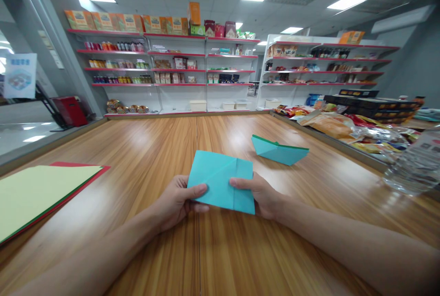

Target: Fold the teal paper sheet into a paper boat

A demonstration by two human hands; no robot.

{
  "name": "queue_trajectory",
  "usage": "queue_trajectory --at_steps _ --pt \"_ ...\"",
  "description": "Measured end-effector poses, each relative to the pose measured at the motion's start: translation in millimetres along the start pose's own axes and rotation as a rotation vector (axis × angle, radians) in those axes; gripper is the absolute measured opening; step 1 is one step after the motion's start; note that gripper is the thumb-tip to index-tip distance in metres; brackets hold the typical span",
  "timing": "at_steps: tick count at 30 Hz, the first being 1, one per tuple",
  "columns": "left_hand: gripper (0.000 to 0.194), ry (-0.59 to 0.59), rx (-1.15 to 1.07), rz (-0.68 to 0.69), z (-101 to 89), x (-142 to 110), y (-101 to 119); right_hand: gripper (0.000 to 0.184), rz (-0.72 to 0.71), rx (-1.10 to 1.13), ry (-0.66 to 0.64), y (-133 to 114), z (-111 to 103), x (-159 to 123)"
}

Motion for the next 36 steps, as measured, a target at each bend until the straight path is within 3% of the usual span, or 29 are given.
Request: queue_trajectory --at_steps 3,6,8,12,14,16,20,22,24,26,29,32,36 --pt "0.024 0.050 0.098 0.009 -6.1 2.1 -0.2 0.044 -0.071 -0.017 0.150 -4.2 -10.6 2.2" --pt "0.023 0.013 0.164 0.006 -6.0 2.0 -1.9 0.040 -0.034 -0.010 0.195 -4.6 -16.9 2.1" --pt "0.023 -0.025 0.192 0.013 -3.9 0.8 -2.4 0.042 0.025 0.032 0.126 -3.5 -13.9 1.1" --pt "0.024 -0.095 0.214 0.033 2.8 -1.5 -0.9 0.052 0.137 0.115 -0.179 -0.1 8.0 -4.5" --pt "0.024 -0.105 0.193 0.043 4.5 -0.9 1.0 0.056 0.147 0.130 -0.250 1.2 13.7 -6.2" --pt "0.022 -0.063 0.119 0.075 1.0 1.4 4.6 0.055 0.093 0.131 -0.155 0.6 7.0 -3.3" --pt "0.013 0.165 -0.108 0.192 -19.3 6.0 11.5 0.045 -0.137 0.097 0.257 -7.1 -24.8 2.4" --pt "0.011 0.231 -0.178 0.255 -23.2 6.1 13.6 0.040 -0.211 0.070 0.328 -9.6 -30.8 3.7" --pt "0.009 0.189 -0.212 0.288 -15.1 5.7 14.9 0.035 -0.236 0.043 0.327 -9.8 -30.1 5.0" --pt "0.013 0.069 -0.232 0.269 2.5 5.3 13.8 0.032 -0.250 0.031 0.353 -9.4 -28.7 4.2" --pt "0.032 -0.044 -0.228 0.240 24.1 4.1 10.5 0.030 -0.262 0.039 0.415 -8.9 -27.3 1.7" --pt "0.021 0.112 -0.146 0.257 16.5 5.2 7.3 0.027 -0.202 -0.006 0.353 -6.0 -21.8 2.7" --pt "0.030 0.437 0.028 0.330 -14.1 0.8 9.8 0.024 -0.085 -0.135 0.160 1.9 -12.7 3.3"
Point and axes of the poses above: each hand's wrist, its own x-axis towards the middle knuckle, its own z-axis out of the palm, y = z × x, the point moved 6 cm from there along x, towards the middle knuckle, and after that the axes turned 7 degrees about -y, right-handed, at the moved point
